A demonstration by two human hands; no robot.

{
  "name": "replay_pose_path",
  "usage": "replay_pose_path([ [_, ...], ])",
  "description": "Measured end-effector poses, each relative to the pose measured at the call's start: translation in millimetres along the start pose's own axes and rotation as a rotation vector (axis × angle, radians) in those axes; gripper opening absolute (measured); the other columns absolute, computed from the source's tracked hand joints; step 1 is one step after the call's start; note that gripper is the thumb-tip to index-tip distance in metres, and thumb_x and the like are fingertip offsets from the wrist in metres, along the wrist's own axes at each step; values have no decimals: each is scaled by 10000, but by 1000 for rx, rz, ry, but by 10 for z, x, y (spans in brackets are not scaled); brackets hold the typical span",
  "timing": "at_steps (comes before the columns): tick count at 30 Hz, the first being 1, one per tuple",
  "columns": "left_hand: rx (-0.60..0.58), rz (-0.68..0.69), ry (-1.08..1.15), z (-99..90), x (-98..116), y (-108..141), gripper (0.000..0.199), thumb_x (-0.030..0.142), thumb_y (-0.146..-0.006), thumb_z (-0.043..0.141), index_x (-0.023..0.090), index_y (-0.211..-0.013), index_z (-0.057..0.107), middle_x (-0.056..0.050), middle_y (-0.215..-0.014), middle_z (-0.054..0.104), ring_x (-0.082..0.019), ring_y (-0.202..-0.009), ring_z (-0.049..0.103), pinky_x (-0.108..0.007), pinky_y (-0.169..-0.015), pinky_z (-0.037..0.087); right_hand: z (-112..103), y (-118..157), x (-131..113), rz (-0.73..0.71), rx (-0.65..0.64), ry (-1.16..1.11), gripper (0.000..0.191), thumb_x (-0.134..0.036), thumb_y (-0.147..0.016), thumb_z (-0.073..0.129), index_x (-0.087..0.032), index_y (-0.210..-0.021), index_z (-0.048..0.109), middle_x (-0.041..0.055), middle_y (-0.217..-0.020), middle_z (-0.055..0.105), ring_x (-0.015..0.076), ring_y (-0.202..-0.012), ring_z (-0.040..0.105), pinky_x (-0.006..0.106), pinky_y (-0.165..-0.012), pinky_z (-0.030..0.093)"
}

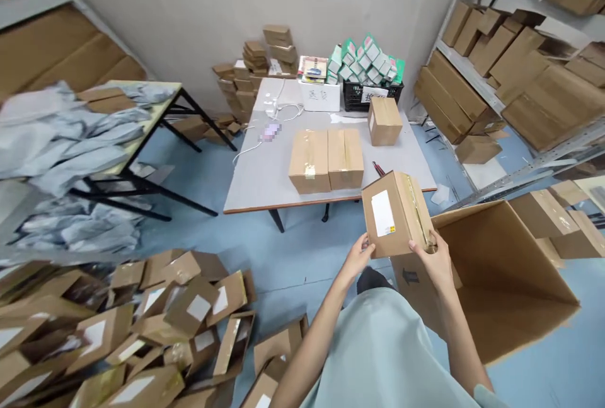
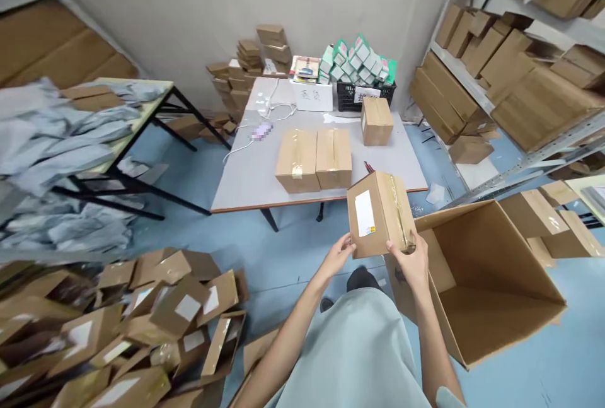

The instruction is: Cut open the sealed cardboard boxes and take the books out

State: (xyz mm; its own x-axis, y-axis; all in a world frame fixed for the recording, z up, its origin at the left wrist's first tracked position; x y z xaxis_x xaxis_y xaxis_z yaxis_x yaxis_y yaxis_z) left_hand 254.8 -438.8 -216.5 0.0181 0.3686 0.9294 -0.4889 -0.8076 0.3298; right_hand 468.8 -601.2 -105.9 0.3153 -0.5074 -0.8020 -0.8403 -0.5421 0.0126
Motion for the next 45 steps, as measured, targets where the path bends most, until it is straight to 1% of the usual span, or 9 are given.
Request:
replay_pose_path([
  [4, 70, -74, -19, -433, 117, -644, 506, 186, -854, 847, 173, -1355, 771, -208, -1521, 749, -340, -1384, 743, -508, -1248, 555, 346, -422, -59, 31, 117, 100, 1058, -807, -685, 859, -191, -1525, 678, 226, -1553, 626, 451, -1471, 592, 563, -1249, 489],
  [7, 261, -114, -26, -1167, 337, -1120, 616, 192, -949, 763, 154, -1549, 630, -233, -1630, 657, -314, -1474, 692, -478, -1298, 511, 746, -880, -162, 25, 190, 181, 1061, -801, -681, 854, -185, -1524, 663, 256, -1595, 536, 485, -1501, 524, 601, -1263, 456],
  [11, 601, -175, -42, -2249, 783, -1579, 848, 295, -1071, 652, 185, -1804, 240, -265, -1842, 350, -328, -1673, 488, -519, -1352, 445, 1431, -1586, -497, -88, 192, 238, 1050, -759, -714, 860, -106, -1510, 650, 307, -1565, 489, 511, -1487, 475, 643, -1290, 400],
  [15, 703, -210, -54, -2834, 1113, -1957, 910, 342, -1052, 722, 236, -1822, 249, -241, -1843, 350, -354, -1642, 523, -541, -1310, 502, 2128, -2130, -912, -201, 84, 296, 1033, -707, -786, 843, -62, -1555, 600, 347, -1624, 418, 527, -1562, 388, 688, -1309, 352],
  [20, 719, -246, -102, -3116, 1136, -2310, 907, 303, -931, 881, 203, -1729, 461, -212, -1569, 669, -348, -1444, 701, -521, -1248, 570, 2831, -2467, -1278, -217, -29, 355, 1067, -655, -831, 844, -41, -1627, 487, 400, -1734, 263, 578, -1653, 231, 773, -1313, 277],
  [27, 759, -118, -179, -3476, 1244, -2764, 910, 358, -904, 940, 195, -1693, 517, -211, -1616, 664, -363, -1451, 703, -526, -1278, 551, 3573, -2944, -1527, -203, -70, 360, 1049, -677, -861, 816, -71, -1637, 453, 418, -1763, 235, 577, -1668, 193, 814, -1286, 270],
  [36, 645, 60, -308, -3894, 1922, -4317, 829, 303, -948, 865, 123, -1683, 527, -222, -1612, 668, -341, -1391, 727, -507, -1260, 572, 4502, -4158, -1948, -221, -96, 276, 1017, -662, -896, 777, -81, -1652, 422, 416, -1795, 168, 575, -1696, 138, 810, -1301, 231],
  [41, 603, 119, -331, -3920, 2173, -5007, 803, 323, -964, 851, 121, -1674, 536, -208, -1543, 717, -320, -1333, 753, -507, -1249, 576, 4767, -4735, -2149, -167, -155, 291, 1100, -711, -920, 729, -58, -1719, 346, 428, -1822, 84, 610, -1715, 70, 802, -1309, 219],
  [45, 601, 150, -343, -3913, 2240, -5253, 816, 392, -965, 861, 132, -1668, 537, -206, -1539, 718, -315, -1344, 745, -499, -1244, 578, 4799, -4880, -2210, -119, -178, 336, 1090, -692, -952, 706, -65, -1753, 316, 414, -1841, 60, 618, -1720, 78, 762, -1313, 270],
])
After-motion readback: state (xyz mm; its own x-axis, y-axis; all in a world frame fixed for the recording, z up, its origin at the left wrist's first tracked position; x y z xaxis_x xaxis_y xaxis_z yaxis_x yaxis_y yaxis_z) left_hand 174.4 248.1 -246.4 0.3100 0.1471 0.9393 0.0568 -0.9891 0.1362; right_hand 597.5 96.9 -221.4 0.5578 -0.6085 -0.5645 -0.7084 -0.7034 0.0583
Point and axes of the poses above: each hand's wrist, its own y-axis away from the middle knuckle, its own z-axis out of the palm, x = y × z, the point moved 6 cm from there along -y, towards the middle knuckle
